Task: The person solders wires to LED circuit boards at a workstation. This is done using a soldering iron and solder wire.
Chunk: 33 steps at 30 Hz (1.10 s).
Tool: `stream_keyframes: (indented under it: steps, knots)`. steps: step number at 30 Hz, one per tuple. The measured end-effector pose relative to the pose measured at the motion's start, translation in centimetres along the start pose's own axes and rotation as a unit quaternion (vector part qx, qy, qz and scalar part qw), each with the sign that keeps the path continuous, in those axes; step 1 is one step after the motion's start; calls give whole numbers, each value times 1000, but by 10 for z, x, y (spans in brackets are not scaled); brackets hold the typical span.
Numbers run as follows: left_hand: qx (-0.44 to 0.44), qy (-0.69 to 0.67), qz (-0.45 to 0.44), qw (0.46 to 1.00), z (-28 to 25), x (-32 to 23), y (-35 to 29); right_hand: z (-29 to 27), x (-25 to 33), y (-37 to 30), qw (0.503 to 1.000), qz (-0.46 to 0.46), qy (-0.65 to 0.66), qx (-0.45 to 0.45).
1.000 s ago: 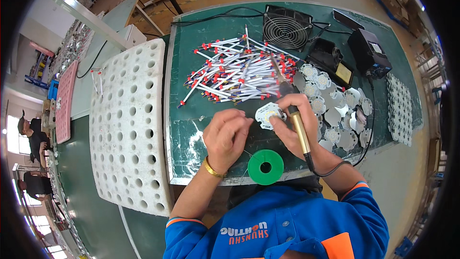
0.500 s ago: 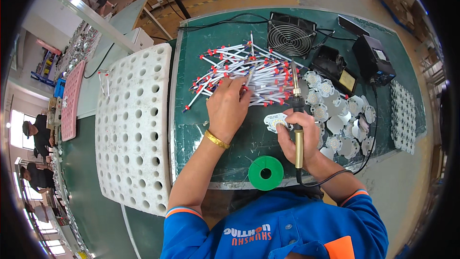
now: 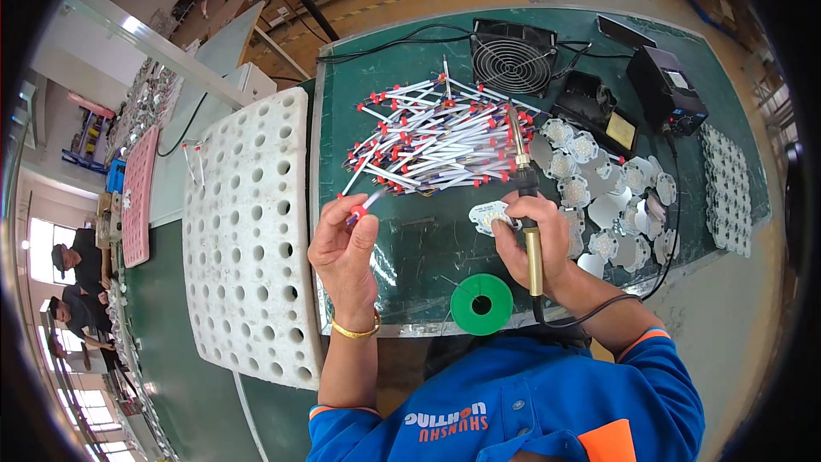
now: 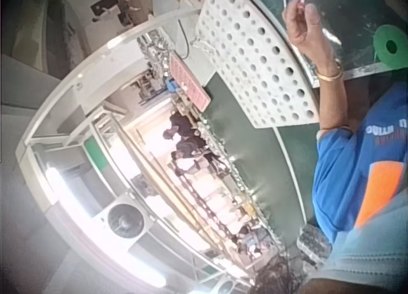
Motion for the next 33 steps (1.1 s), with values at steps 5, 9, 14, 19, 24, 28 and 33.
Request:
stream_keyframes:
  steps: [5, 9, 14, 19, 24, 28, 33]
  knots:
    - [112, -4, -47, 993, 23, -1, -9, -1, -1, -2, 1000, 21, -18, 0]
    - [222, 128, -139, 957, 44, 25, -25, -3, -2, -2, 998, 41, -35, -27]
    - [288, 20, -222, 932, 56, 51, -40, -5, -12, -5, 992, 116, -21, -41]
    - [303, 2, -232, 924, 60, 58, -44, -6, -12, -1, 993, 106, -27, -32]
    - [286, -23, -253, 924, 58, 57, -46, -5, -10, 1, 993, 113, -25, -8]
    - [277, 29, -247, 928, 55, 56, -46, -3, -10, 2, 994, 106, -24, 5]
    - [306, 242, -89, 917, 57, 45, -44, 4, -8, -4, 997, 50, 27, 46]
Point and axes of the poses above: each hand's wrist, its own y-axis towards the middle knuckle, its own z-axis out of the palm, x = y × z, the point moved 5 cm from there along y, towards the middle knuckle, and after that the axes turned 8 degrees about -x, right-handed, at the moved point
